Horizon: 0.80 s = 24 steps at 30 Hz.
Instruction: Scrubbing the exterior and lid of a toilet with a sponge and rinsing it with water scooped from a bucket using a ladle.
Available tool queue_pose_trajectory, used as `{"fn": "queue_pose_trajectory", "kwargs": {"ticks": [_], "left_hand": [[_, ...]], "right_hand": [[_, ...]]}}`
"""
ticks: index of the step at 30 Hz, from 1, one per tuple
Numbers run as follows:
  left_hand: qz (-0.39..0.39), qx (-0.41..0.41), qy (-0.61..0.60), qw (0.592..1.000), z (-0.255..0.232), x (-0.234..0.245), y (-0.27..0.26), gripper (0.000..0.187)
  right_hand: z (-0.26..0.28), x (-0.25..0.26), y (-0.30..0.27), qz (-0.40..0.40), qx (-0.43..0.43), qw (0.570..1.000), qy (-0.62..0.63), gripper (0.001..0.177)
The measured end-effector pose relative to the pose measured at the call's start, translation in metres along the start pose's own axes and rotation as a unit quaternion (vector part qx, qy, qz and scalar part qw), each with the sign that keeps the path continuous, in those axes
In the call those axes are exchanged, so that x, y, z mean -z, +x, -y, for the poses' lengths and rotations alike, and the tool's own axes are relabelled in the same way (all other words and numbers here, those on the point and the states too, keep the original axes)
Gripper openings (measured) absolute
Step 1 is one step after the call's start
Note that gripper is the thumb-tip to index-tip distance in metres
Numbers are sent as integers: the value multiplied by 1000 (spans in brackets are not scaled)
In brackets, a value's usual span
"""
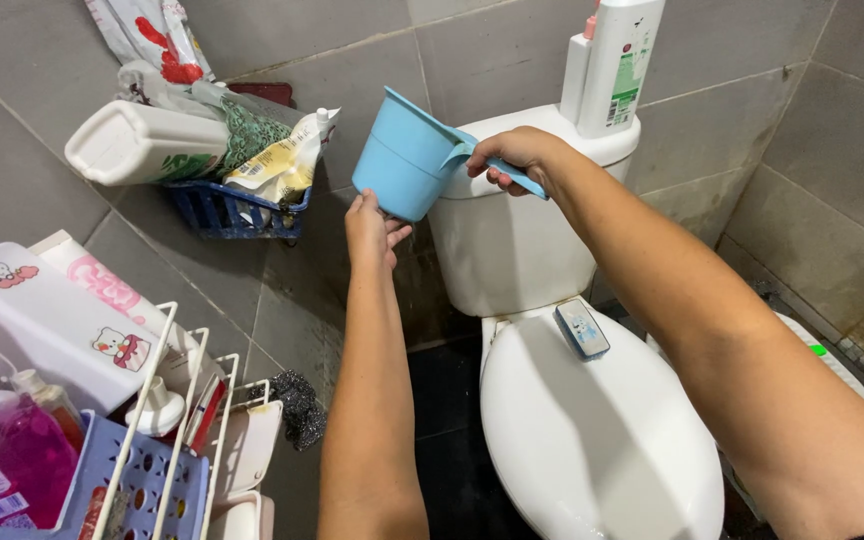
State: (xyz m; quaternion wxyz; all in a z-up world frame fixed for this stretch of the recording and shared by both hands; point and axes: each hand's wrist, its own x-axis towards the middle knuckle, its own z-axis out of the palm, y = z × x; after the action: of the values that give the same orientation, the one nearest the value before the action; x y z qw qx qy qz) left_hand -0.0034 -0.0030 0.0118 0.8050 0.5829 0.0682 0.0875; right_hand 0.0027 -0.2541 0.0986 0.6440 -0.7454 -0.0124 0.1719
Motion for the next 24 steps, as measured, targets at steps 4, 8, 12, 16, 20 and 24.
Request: {"fn": "queue_pose_trajectory", "kwargs": {"ticks": [4, 8, 12, 16, 20, 24], "left_hand": [[0, 1, 9, 1000, -6, -3, -3, 57], [-9, 1, 18, 1000, -9, -6, -3, 57], [0, -10, 18, 1000, -5, -5, 7, 57], [-3, -11, 16, 1000, -7, -8, 5, 57], [-16, -15, 24, 999, -2, -10, 8, 56], [-23, -25, -1, 999, 8, -10, 10, 54]], "right_hand": [[1, 3, 2, 11, -10, 1000, 7, 16], [0, 6, 4, 22, -28, 999, 17, 17], [-2, 7, 1, 27, -15, 999, 14, 18], [-3, 10, 2, 31, -14, 999, 23, 18], [-3, 9, 0, 34, -24, 998, 38, 17], [-5, 3, -6, -1, -4, 999, 46, 15]]}}
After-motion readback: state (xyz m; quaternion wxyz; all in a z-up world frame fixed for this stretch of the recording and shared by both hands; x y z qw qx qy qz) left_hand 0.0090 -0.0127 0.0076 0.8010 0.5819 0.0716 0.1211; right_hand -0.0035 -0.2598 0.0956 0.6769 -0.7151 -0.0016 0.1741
